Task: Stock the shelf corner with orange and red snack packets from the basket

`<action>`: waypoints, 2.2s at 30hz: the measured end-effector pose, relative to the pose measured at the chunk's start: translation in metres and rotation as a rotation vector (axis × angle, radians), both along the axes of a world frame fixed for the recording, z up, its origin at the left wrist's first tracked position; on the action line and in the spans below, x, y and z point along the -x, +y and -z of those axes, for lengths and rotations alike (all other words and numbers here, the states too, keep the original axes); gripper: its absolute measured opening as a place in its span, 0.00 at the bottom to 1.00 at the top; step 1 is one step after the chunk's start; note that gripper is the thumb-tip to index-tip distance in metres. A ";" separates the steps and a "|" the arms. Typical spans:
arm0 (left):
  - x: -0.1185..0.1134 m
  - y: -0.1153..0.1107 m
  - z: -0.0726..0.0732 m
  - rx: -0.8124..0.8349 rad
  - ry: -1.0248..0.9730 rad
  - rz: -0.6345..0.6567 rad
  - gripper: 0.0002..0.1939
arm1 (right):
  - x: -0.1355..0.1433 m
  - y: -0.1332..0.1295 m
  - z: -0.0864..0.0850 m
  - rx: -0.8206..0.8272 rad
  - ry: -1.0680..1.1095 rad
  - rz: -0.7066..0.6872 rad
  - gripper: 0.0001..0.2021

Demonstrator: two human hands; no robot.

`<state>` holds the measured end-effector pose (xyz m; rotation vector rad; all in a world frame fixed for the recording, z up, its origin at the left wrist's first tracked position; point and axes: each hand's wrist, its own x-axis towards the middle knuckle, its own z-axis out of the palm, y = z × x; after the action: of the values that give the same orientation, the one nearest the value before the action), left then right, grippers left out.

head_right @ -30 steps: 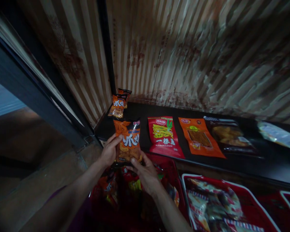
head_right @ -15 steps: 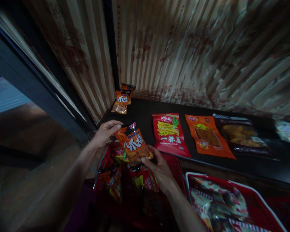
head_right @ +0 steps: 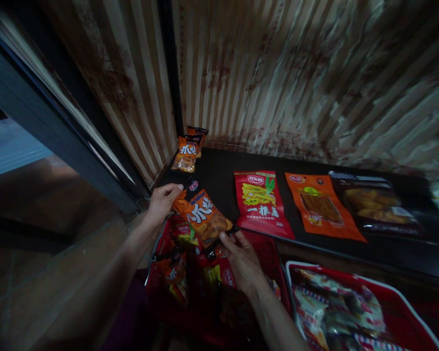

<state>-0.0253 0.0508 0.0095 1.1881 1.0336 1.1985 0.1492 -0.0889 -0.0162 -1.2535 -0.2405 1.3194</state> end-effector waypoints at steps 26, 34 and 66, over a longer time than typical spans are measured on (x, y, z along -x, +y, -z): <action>0.023 0.004 -0.003 -0.007 0.053 0.083 0.18 | 0.002 0.004 -0.009 -0.014 -0.149 -0.141 0.17; 0.017 0.005 -0.001 0.104 -0.081 0.014 0.21 | -0.001 0.004 -0.009 -0.035 -0.072 -0.080 0.15; 0.001 -0.002 -0.003 0.239 -0.362 0.051 0.24 | 0.023 0.021 -0.010 -0.064 0.160 0.061 0.18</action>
<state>-0.0260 0.0484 0.0122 0.7723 0.8391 1.1608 0.1266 -0.0677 -0.0066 -1.0875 -0.1289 1.3414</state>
